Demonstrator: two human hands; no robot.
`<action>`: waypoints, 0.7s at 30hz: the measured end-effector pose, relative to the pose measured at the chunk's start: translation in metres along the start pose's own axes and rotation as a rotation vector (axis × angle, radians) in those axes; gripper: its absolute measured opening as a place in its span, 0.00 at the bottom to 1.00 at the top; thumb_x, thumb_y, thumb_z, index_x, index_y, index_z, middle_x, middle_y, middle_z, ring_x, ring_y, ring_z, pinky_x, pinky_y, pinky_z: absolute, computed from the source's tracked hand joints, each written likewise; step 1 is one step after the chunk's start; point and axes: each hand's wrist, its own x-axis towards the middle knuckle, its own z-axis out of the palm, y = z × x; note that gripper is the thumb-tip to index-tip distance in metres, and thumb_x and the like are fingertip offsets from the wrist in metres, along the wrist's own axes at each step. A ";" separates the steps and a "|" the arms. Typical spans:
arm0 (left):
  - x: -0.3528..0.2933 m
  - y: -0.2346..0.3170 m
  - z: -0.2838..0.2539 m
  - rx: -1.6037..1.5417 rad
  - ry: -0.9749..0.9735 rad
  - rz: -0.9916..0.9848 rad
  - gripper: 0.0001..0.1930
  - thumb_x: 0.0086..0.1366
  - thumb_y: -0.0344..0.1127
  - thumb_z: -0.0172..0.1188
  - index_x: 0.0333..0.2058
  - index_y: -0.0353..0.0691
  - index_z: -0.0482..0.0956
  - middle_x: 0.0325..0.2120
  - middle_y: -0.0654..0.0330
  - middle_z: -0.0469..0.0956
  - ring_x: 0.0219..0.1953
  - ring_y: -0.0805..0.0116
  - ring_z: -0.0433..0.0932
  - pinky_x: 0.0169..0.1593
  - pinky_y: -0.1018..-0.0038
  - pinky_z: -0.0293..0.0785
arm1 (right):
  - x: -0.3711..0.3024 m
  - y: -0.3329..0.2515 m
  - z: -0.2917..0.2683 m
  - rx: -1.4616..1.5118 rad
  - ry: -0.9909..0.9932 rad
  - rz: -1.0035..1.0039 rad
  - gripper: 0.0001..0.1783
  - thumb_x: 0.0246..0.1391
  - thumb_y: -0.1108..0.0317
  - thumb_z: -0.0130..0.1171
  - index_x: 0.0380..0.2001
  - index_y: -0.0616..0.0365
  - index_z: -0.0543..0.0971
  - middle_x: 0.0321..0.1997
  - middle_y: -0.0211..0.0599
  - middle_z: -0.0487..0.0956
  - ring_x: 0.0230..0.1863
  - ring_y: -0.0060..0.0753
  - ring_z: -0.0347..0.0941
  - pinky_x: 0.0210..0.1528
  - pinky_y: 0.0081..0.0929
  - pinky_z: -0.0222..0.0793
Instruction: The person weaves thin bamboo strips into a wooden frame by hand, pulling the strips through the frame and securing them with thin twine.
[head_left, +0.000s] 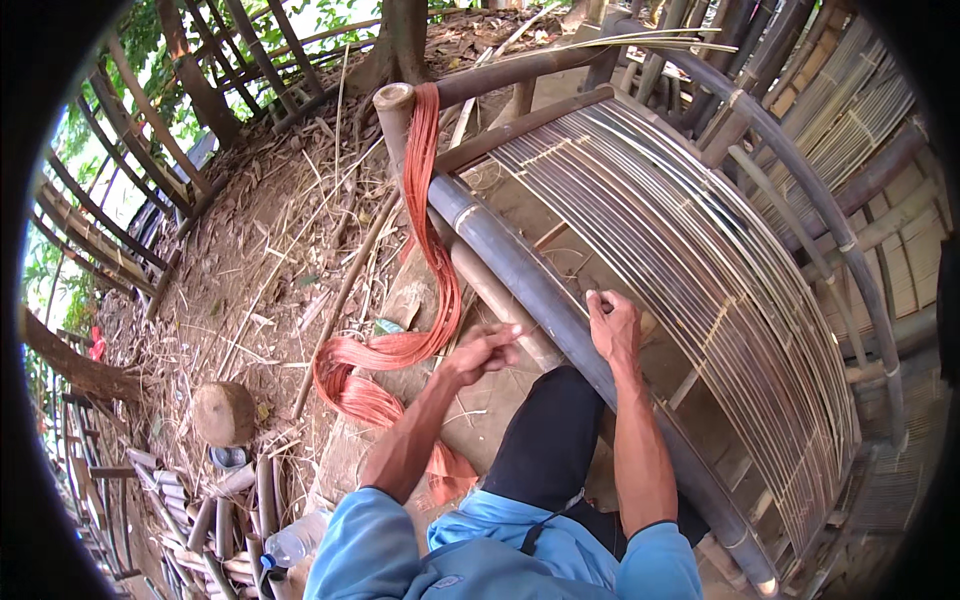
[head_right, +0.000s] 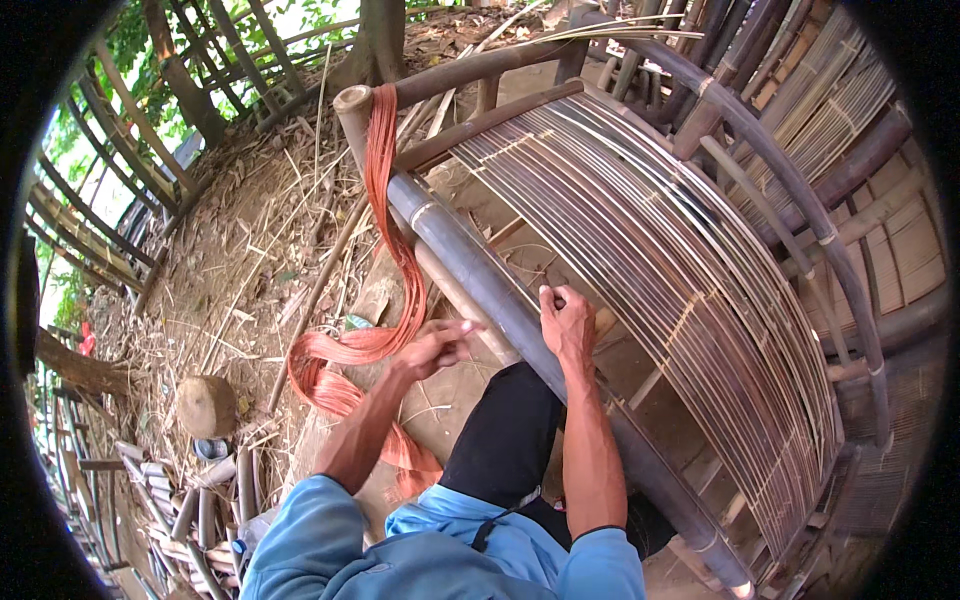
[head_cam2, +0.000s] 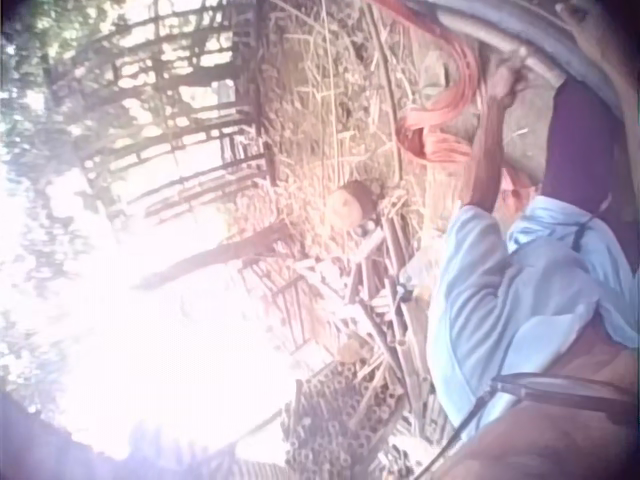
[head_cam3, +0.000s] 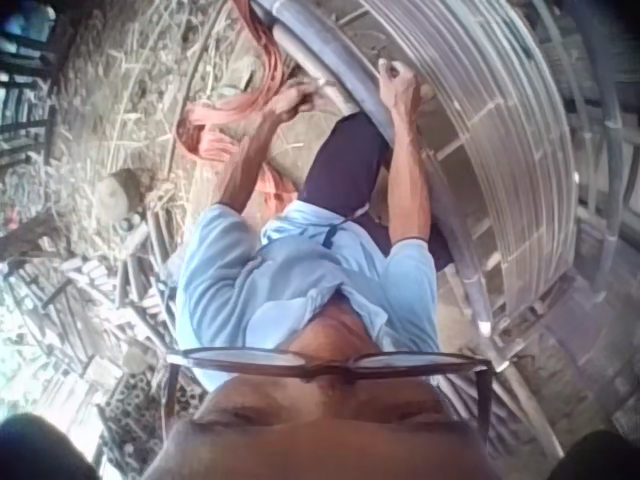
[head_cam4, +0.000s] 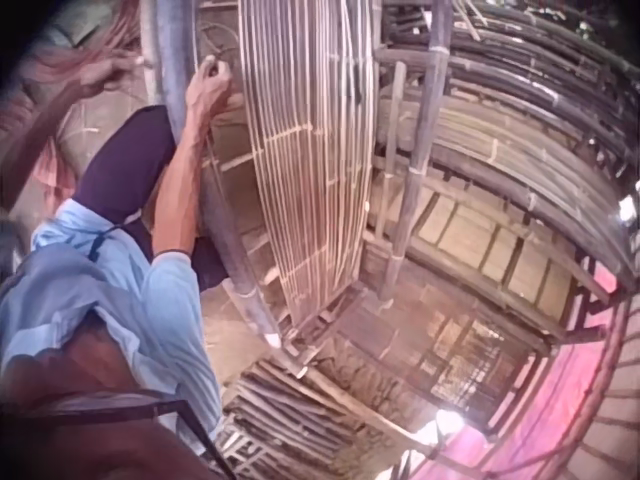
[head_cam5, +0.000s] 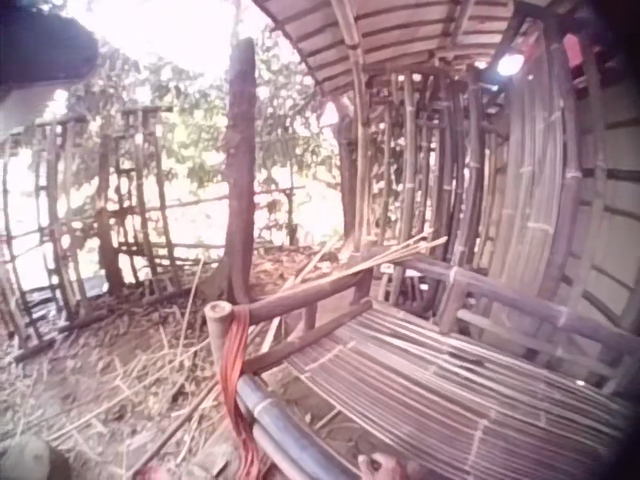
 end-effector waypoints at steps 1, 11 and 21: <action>-0.013 0.000 -0.013 0.000 0.032 0.019 0.17 0.69 0.44 0.65 0.46 0.35 0.80 0.22 0.66 0.76 0.17 0.81 0.65 0.20 0.82 0.55 | -0.001 0.002 -0.001 -0.003 0.006 -0.002 0.20 0.62 0.56 0.60 0.28 0.66 0.81 0.21 0.45 0.79 0.24 0.41 0.75 0.33 0.39 0.70; -0.296 0.098 -0.194 0.010 0.606 0.429 0.02 0.65 0.25 0.62 0.34 0.39 0.78 0.24 0.63 0.75 0.25 0.76 0.71 0.34 0.81 0.75 | -0.007 -0.011 -0.010 0.030 -0.008 0.022 0.22 0.61 0.50 0.59 0.29 0.61 0.82 0.26 0.49 0.81 0.29 0.55 0.78 0.34 0.46 0.71; -0.225 0.107 -0.165 1.199 0.979 -0.087 0.38 0.62 0.48 0.69 0.66 0.35 0.67 0.64 0.42 0.69 0.62 0.50 0.74 0.62 0.52 0.74 | 0.013 -0.031 0.013 0.004 -0.169 0.002 0.24 0.57 0.46 0.62 0.32 0.60 0.85 0.30 0.45 0.85 0.34 0.50 0.82 0.39 0.42 0.74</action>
